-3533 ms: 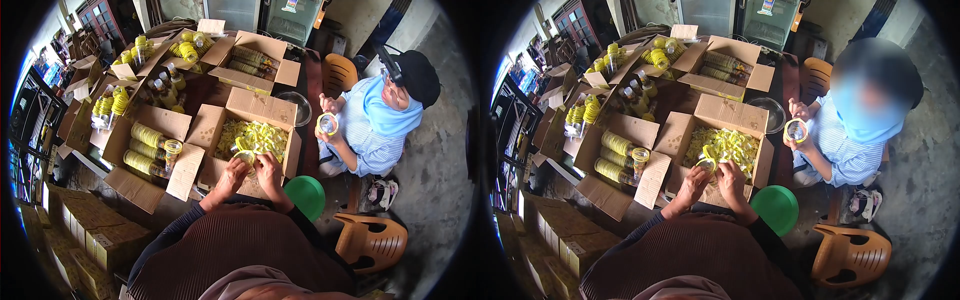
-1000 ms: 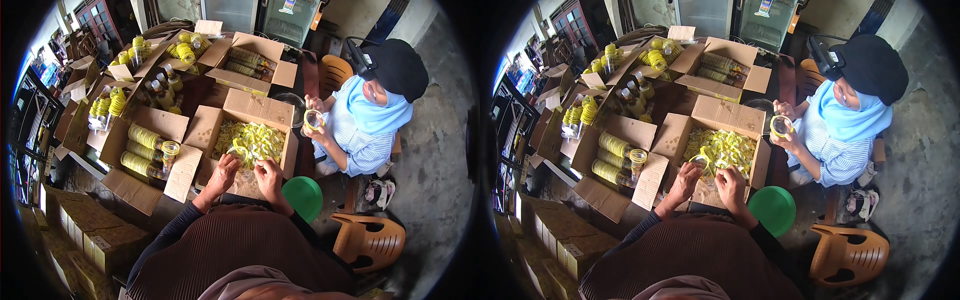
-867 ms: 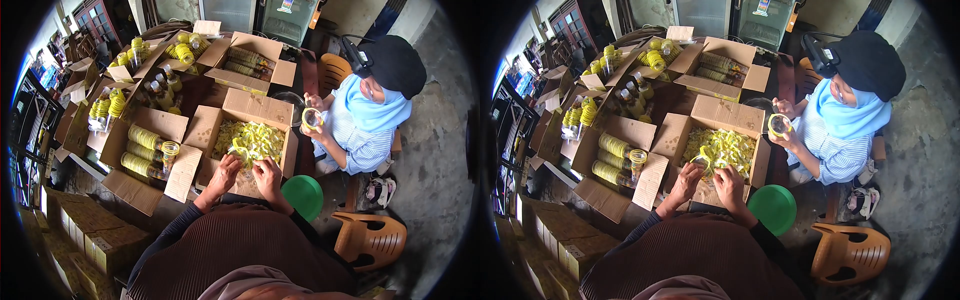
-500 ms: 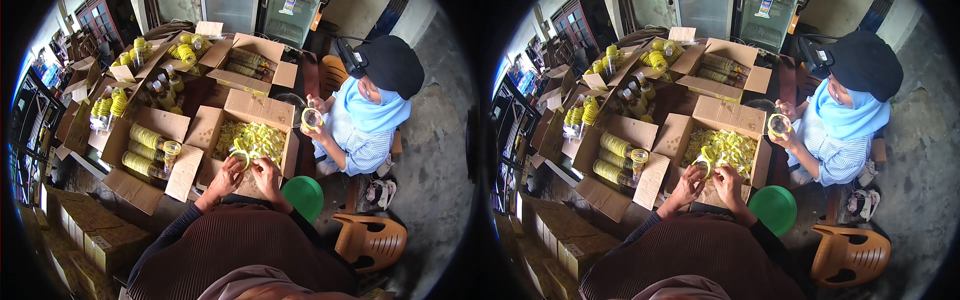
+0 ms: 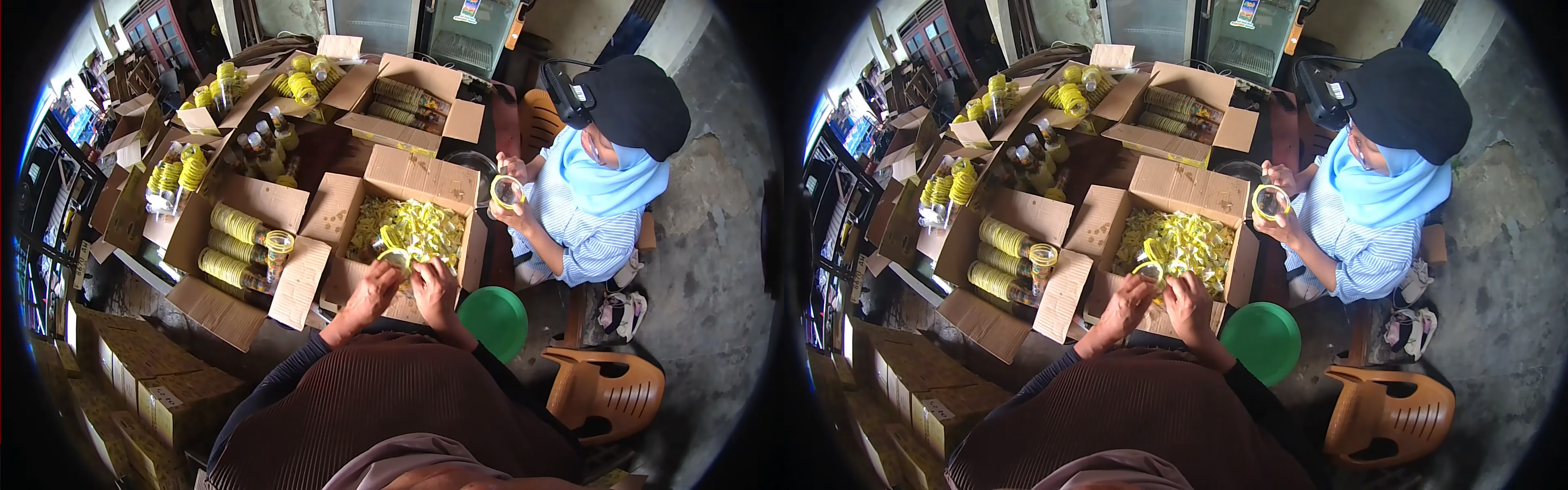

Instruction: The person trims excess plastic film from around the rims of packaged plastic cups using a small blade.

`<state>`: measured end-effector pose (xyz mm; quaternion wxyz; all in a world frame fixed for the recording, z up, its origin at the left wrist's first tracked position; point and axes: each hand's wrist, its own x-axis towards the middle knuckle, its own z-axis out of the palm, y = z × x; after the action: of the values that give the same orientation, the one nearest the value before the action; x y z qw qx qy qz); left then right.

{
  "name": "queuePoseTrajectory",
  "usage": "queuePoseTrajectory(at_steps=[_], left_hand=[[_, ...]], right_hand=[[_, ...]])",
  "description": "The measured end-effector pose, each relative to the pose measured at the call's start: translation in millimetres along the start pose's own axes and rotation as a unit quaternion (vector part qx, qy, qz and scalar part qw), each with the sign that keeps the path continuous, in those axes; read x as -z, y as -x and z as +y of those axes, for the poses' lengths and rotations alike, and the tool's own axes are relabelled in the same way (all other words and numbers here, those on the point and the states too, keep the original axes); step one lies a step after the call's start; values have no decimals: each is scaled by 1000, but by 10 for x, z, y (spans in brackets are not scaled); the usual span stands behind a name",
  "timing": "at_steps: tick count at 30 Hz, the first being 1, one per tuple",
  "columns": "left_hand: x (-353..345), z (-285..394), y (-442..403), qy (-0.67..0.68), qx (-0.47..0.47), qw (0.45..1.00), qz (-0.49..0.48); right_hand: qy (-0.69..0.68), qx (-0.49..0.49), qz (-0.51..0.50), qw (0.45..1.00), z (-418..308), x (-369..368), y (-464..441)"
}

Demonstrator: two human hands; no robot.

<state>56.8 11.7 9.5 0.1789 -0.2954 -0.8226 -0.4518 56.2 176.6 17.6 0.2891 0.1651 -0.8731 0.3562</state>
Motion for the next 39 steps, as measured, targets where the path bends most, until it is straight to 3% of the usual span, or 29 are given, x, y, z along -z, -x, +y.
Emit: queuePoseTrajectory(at_steps=[7,10,15,17,19,21,25,28,30,32,33,37,39], left_hand=[[65,-61,-73,-36,8,999,-4],[110,-52,-87,-50,-9,998,-34],[60,-111,-36,-34,-19,998,-42],[5,-147,32,-53,-40,993,-100],[6,-35,-34,-29,-38,995,-84],[-19,-57,-25,25,35,998,-38],[-5,-140,-27,39,70,997,4],[9,-99,-44,39,67,997,-15],[12,-41,-65,43,62,997,-28],[32,-5,-76,0,-19,998,-64],[43,20,-67,0,-17,998,-64],[63,2,-33,-10,17,999,-45],[77,2,-64,6,41,998,48]], right_hand=[[-94,-83,15,992,26,26,-17],[-23,-23,-4,999,-13,65,-3],[5,-23,-10,1000,57,-24,1],[7,-57,-26,998,134,-65,-13],[-51,-117,-14,992,256,-100,-34],[-75,-120,5,990,276,-48,-15],[-130,-130,2,983,97,60,43],[-40,-47,-14,998,25,54,48],[-35,-59,-5,998,54,29,25],[-43,-88,0,995,109,-14,2],[-65,-109,-9,992,134,-21,9],[-153,-137,-42,978,137,18,41],[-189,-140,-60,970,140,42,60]])
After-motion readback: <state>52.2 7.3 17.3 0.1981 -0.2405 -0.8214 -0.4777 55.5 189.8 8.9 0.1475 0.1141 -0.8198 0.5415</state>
